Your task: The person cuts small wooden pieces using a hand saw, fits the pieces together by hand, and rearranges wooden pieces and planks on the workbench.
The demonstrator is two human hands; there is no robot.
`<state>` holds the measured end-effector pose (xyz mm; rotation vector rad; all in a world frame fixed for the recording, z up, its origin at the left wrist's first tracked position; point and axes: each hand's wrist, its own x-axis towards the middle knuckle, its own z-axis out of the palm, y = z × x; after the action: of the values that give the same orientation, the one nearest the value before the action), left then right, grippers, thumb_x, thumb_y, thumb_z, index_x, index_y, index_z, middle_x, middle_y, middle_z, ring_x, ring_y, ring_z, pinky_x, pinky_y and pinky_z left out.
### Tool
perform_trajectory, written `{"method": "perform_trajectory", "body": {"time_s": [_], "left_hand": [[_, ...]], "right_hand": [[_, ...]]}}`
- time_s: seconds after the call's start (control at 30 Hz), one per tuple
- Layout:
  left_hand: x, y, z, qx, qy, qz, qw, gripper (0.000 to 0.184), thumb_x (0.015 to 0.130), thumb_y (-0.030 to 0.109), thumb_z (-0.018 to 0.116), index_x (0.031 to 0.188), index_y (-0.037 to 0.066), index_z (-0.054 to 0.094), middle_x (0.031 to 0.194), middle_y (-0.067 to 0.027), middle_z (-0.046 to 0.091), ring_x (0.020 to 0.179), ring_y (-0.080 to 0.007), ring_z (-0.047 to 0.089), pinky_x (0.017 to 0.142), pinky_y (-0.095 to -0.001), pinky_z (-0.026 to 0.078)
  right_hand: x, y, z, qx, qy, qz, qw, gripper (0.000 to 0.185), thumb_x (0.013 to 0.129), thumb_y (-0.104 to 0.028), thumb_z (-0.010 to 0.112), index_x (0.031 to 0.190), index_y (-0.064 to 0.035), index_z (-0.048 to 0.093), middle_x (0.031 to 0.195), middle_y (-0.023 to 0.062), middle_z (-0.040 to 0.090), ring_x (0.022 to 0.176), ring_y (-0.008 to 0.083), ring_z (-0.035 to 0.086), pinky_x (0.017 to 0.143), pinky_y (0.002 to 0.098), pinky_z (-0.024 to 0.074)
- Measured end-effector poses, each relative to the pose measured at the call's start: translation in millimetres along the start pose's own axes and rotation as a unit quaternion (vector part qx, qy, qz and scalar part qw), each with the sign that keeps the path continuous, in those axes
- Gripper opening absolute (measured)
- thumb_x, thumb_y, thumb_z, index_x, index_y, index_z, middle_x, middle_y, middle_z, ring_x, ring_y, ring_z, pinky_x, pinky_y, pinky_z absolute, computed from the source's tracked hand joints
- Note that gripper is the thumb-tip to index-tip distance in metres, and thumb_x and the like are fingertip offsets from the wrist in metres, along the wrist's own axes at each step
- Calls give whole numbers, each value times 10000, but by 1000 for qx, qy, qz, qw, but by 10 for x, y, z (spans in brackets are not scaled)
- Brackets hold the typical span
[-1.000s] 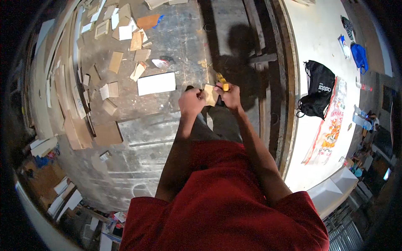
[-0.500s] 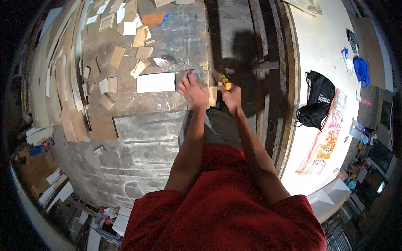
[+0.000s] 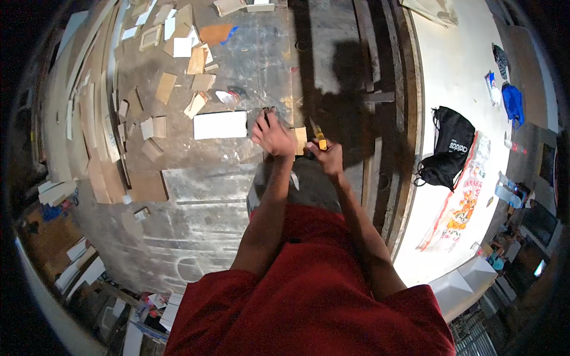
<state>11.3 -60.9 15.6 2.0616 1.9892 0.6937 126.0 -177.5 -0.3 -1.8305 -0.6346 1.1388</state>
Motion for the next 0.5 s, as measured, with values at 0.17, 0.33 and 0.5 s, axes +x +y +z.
{"method": "perform_trajectory", "body": {"time_s": [0.17,0.33,0.5], "left_hand": [[-5,-82,-24,12,-19,35,999,381,886,148,580,1264,137,627,1378,-99,543,1260,-371,457,1048,-532,320],[-3,-97,48,11,-16,21,1000,370,903,185,596,1268,141,636,1372,-91,550,1257,-369,459,1063,-540,313],[9,-123,5,0,8,59,998,417,830,123,653,1247,118,652,1379,-86,571,1257,-356,490,1049,-515,335]], "right_hand": [[38,687,137,56,-15,-27,998,242,974,-183,756,1015,55,735,860,29,733,783,98,658,758,277,542],[12,349,137,79,-72,2,994,198,981,-132,740,1058,49,711,927,38,734,888,121,685,821,315,566],[47,446,95,137,-122,-73,980,196,996,-121,717,1110,35,684,961,37,728,930,129,685,841,330,569]]}}
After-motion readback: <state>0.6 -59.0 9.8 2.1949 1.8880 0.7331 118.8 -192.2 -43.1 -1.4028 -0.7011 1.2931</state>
